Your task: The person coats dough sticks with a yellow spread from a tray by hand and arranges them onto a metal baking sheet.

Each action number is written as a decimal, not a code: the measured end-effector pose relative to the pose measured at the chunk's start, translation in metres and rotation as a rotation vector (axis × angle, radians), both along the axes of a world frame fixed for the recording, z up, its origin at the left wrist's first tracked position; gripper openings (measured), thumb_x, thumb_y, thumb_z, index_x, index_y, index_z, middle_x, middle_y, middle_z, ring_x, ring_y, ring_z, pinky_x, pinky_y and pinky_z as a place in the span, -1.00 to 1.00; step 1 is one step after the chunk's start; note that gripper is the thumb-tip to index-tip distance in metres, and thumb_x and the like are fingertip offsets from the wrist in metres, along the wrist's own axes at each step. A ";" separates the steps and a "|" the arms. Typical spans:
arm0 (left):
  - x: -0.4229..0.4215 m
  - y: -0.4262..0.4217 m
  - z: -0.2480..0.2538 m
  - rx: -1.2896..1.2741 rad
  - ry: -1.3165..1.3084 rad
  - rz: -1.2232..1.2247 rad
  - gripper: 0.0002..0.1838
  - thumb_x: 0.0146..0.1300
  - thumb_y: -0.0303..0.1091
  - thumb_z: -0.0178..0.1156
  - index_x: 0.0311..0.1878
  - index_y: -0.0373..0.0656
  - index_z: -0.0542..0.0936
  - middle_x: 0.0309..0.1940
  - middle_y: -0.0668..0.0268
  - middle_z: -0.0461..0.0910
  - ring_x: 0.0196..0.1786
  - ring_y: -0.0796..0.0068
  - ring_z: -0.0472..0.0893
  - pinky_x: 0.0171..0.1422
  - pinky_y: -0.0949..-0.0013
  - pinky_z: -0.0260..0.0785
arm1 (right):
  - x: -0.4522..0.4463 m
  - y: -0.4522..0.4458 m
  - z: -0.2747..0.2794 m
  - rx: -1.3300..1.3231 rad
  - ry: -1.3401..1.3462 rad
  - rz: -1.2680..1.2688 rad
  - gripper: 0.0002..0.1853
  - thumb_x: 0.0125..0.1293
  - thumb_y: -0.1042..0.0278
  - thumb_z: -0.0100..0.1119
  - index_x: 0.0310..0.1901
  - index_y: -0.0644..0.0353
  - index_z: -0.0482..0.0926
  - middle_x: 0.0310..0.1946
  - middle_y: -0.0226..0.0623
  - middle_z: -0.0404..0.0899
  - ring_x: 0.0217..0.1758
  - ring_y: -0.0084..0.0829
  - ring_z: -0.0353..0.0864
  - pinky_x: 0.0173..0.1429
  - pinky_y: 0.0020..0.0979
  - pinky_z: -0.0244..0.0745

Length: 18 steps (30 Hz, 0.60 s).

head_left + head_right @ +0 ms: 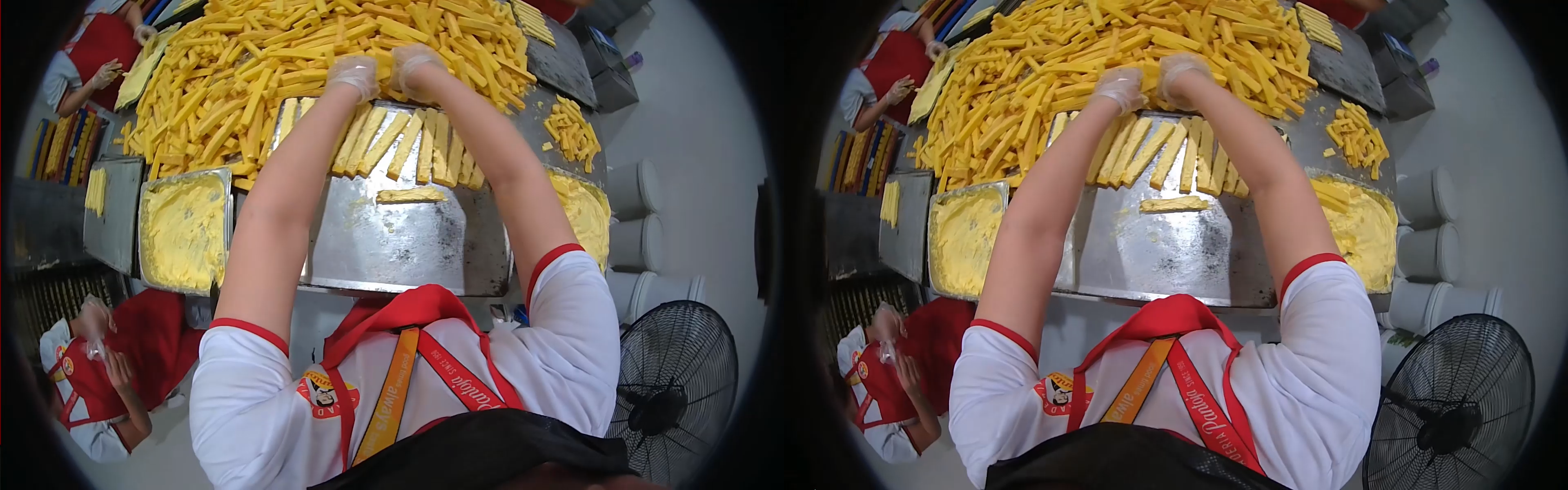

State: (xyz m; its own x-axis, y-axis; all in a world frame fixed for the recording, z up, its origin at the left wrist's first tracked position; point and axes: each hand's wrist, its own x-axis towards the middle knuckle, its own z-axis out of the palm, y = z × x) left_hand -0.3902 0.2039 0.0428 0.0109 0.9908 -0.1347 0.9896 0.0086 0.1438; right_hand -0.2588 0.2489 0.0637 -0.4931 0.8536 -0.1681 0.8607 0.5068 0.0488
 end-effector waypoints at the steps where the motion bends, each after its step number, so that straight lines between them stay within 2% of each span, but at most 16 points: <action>1: -0.001 0.002 -0.007 0.079 0.004 -0.006 -0.68 0.10 -0.25 0.22 -0.06 -0.10 0.62 -0.03 0.12 0.62 0.08 0.12 0.58 0.14 0.14 0.44 | 0.007 0.005 0.003 0.047 -0.022 -0.118 -0.69 0.20 0.23 0.18 -0.07 0.21 0.64 -0.05 -0.04 0.63 0.00 -0.18 0.64 0.02 -0.21 0.57; 4: -0.006 0.014 -0.006 0.021 0.021 0.032 -0.68 0.11 -0.24 0.19 -0.05 -0.04 0.62 -0.03 0.14 0.62 0.08 0.11 0.58 0.15 0.14 0.42 | 0.068 0.021 0.043 0.130 0.210 -0.312 -0.63 0.21 0.13 0.23 -0.07 0.24 0.61 -0.10 -0.06 0.64 -0.05 -0.22 0.66 0.00 -0.25 0.58; 5: -0.008 0.011 0.002 0.038 -0.114 0.021 -0.69 0.20 -0.21 0.16 -0.02 -0.07 0.63 -0.01 0.10 0.62 0.09 0.07 0.58 0.15 0.11 0.43 | 0.088 0.032 0.050 0.127 0.232 -0.368 -0.60 0.21 0.10 0.24 -0.05 0.26 0.59 -0.09 -0.07 0.63 -0.06 -0.24 0.66 0.00 -0.26 0.58; 8: -0.014 0.022 -0.007 0.266 -0.237 0.124 -0.63 0.25 -0.08 0.14 0.01 -0.08 0.59 0.00 0.07 0.61 0.10 0.06 0.57 0.20 0.10 0.37 | 0.128 0.046 0.027 -0.040 0.276 -0.507 -0.46 0.23 0.11 0.26 0.14 0.28 0.41 -0.08 -0.04 0.61 -0.12 -0.30 0.64 0.02 -0.26 0.56; 9: -0.018 0.031 -0.015 0.299 -0.252 0.148 -0.55 0.26 0.02 0.13 0.06 -0.08 0.55 0.01 0.03 0.59 0.12 0.07 0.55 0.23 0.12 0.34 | 0.129 0.045 0.019 -0.070 0.257 -0.485 -0.47 0.26 0.13 0.22 0.16 0.27 0.38 -0.04 -0.02 0.59 -0.07 -0.29 0.62 0.05 -0.26 0.55; 12: -0.019 0.051 -0.034 0.475 -0.262 0.144 -0.52 0.26 0.04 0.12 0.02 -0.17 0.56 0.00 0.00 0.59 0.09 0.06 0.56 0.20 0.13 0.36 | 0.120 0.032 -0.008 -0.156 0.205 -0.411 -0.49 0.32 0.17 0.10 0.22 0.25 0.31 0.06 0.02 0.52 0.07 -0.26 0.56 0.13 -0.28 0.49; 14: -0.021 0.069 -0.038 0.380 -0.296 0.054 -0.49 0.26 0.06 0.13 0.03 -0.21 0.54 -0.01 0.00 0.60 0.07 0.05 0.57 0.16 0.13 0.38 | 0.113 0.026 -0.026 -0.218 0.179 -0.366 -0.50 0.37 0.20 0.02 0.26 0.24 0.26 0.12 0.05 0.48 0.16 -0.24 0.52 0.19 -0.30 0.46; 15: -0.019 0.073 -0.041 0.327 -0.313 0.008 -0.47 0.26 0.07 0.13 0.03 -0.23 0.52 -0.02 0.00 0.60 0.06 0.04 0.57 0.15 0.14 0.39 | 0.110 0.030 -0.036 -0.163 0.182 -0.363 -0.51 0.35 0.24 0.05 0.25 0.25 0.27 0.09 0.03 0.49 0.15 -0.20 0.52 0.20 -0.27 0.44; 18: 0.015 0.046 0.004 0.189 -0.661 0.235 -0.64 0.38 -0.10 0.07 0.11 -0.10 0.47 -0.01 0.05 0.54 -0.01 0.13 0.57 0.08 0.18 0.43 | 0.106 0.040 -0.049 -0.043 0.235 -0.403 -0.54 0.31 0.31 0.10 0.21 0.26 0.31 0.04 -0.03 0.52 0.13 -0.15 0.53 0.24 -0.19 0.41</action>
